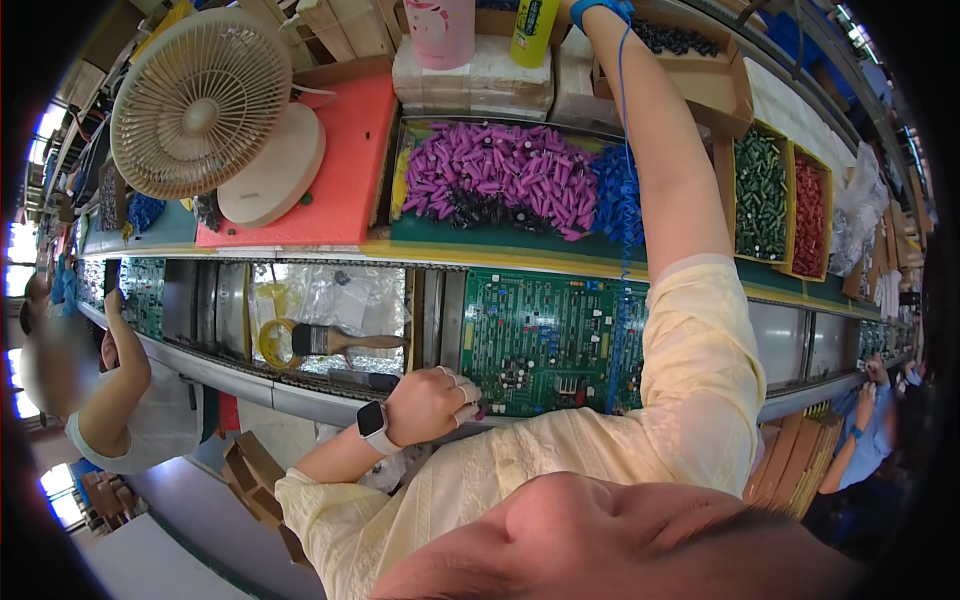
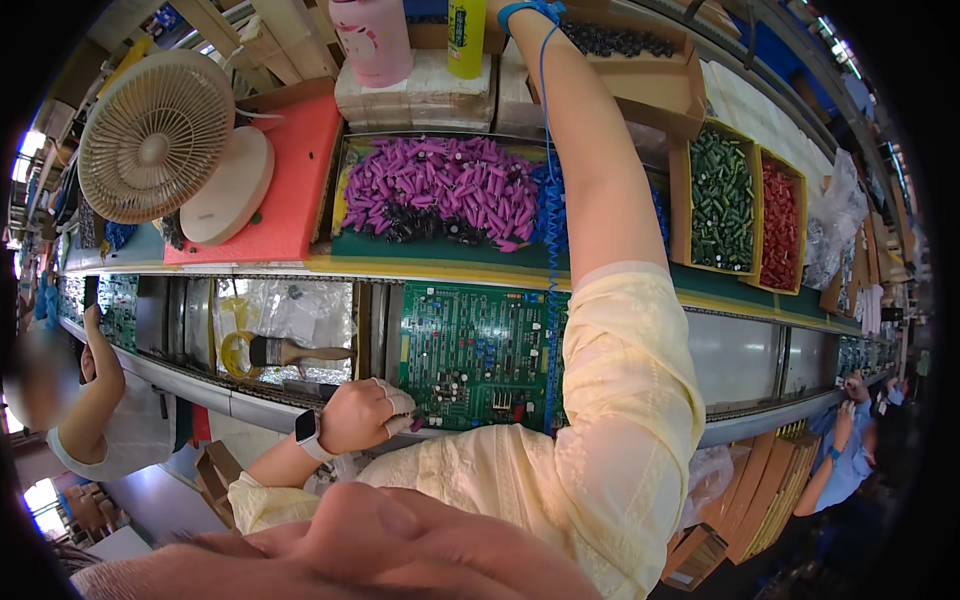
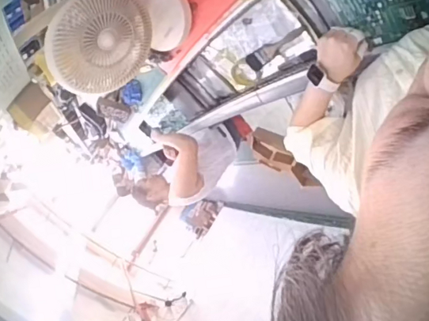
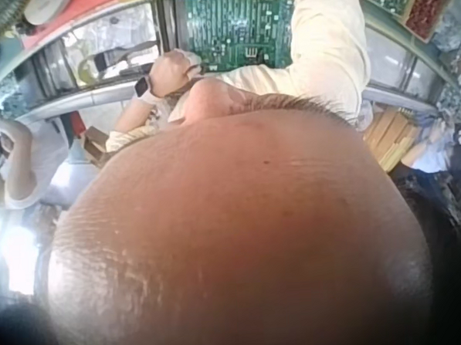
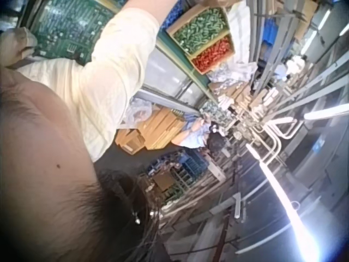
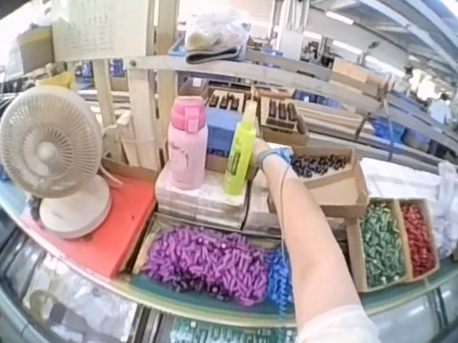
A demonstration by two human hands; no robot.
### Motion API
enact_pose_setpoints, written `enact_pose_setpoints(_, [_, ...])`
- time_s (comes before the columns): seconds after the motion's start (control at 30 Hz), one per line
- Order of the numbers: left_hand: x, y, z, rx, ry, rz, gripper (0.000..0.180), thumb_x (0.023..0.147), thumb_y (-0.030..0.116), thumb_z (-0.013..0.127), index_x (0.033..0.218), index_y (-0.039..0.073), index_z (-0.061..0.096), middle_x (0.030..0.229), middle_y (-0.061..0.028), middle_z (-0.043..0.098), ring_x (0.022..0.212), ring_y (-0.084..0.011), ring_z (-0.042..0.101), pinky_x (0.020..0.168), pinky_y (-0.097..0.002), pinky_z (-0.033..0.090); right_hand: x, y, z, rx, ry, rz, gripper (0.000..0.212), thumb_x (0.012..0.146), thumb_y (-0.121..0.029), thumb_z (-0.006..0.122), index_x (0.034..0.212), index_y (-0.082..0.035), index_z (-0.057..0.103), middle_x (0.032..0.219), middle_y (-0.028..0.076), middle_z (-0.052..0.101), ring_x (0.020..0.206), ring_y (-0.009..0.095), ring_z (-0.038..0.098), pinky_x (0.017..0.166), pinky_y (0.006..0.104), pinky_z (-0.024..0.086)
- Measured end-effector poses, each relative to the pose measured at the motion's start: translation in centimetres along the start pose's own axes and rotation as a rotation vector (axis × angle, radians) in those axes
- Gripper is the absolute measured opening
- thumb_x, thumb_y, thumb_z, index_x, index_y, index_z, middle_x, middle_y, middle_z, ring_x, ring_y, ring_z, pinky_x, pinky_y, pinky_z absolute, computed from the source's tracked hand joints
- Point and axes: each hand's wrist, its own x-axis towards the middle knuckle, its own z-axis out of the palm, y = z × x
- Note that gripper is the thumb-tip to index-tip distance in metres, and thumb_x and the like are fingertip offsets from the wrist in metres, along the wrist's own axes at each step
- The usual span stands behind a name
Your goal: Manual assembly of electronic components onto a printed circuit board on a production line.
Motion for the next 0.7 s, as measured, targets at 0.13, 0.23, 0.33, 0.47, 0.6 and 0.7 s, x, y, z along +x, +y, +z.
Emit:
enact_pose_setpoints(0.13, [0.2,0.2,0.1,0.009,0.009,0.025,0.011,0.070,0.016,0.064,0.077,0.007,0.061,0.064,-0.0064,0.056,0.062,-0.0236,0.057,0.060,-0.0337,0.048,-0.6,0.6,-1.4,0.012,0.044,0.014,0.018,0.080,-0.018,0.057,0.091,-0.006,0.065,0.087,0.019,0.064,0.082,0.032,0.062,0.071,0.0407,0.050])
enact_pose_setpoints(0.23, [1.2,-0.1,-0.1,0.010,-0.024,0.065,0.011,0.070,0.015,0.064,0.077,0.008,0.061,0.063,-0.0061,0.056,0.062,-0.0233,0.057,0.060,-0.0336,0.048,-1.6,2.9,-3.5,0.002,0.087,0.059,0.018,0.080,-0.019,0.057,0.090,-0.006,0.065,0.087,0.019,0.064,0.082,0.032,0.062,0.072,0.0407,0.050])
enact_pose_setpoints(0.33, [-0.5,0.0,0.5,0.019,-0.010,-0.038,0.011,0.070,0.015,0.064,0.077,0.008,0.061,0.062,-0.0059,0.055,0.062,-0.0230,0.057,0.060,-0.0333,0.048,-2.3,-9.6,-11.7,0.075,0.098,-0.015,0.018,0.079,-0.019,0.057,0.089,-0.007,0.065,0.086,0.019,0.064,0.082,0.032,0.062,0.072,0.0407,0.049])
enact_pose_setpoints(0.47, [-0.2,0.1,0.6,0.016,0.009,-0.020,0.011,0.070,0.016,0.064,0.077,0.008,0.061,0.062,-0.0056,0.055,0.062,-0.0227,0.057,0.060,-0.0331,0.048,-3.3,-12.1,-16.4,0.084,0.144,-0.009,0.018,0.079,-0.020,0.058,0.088,-0.008,0.065,0.086,0.019,0.064,0.083,0.033,0.061,0.073,0.0408,0.049])
enact_pose_setpoints(0.6, [0.6,0.6,0.2,0.019,-0.080,-0.010,0.015,0.069,0.014,0.067,0.081,0.006,0.062,0.074,-0.0068,0.062,0.068,-0.0241,0.060,0.063,-0.0332,0.050,-1.2,-5.0,-11.5,0.078,0.196,0.023,0.018,0.078,-0.022,0.058,0.086,-0.008,0.065,0.085,0.020,0.063,0.084,0.033,0.061,0.074,0.0408,0.048])
enact_pose_setpoints(0.7, [0.6,1.0,0.2,0.050,-0.110,-0.005,0.015,0.069,0.014,0.067,0.081,0.006,0.062,0.073,-0.0071,0.062,0.067,-0.0250,0.060,0.062,-0.0337,0.050,0.8,0.8,-8.9,0.080,0.217,0.040,0.018,0.078,-0.022,0.058,0.086,-0.009,0.065,0.085,0.020,0.063,0.084,0.033,0.061,0.075,0.0409,0.048])
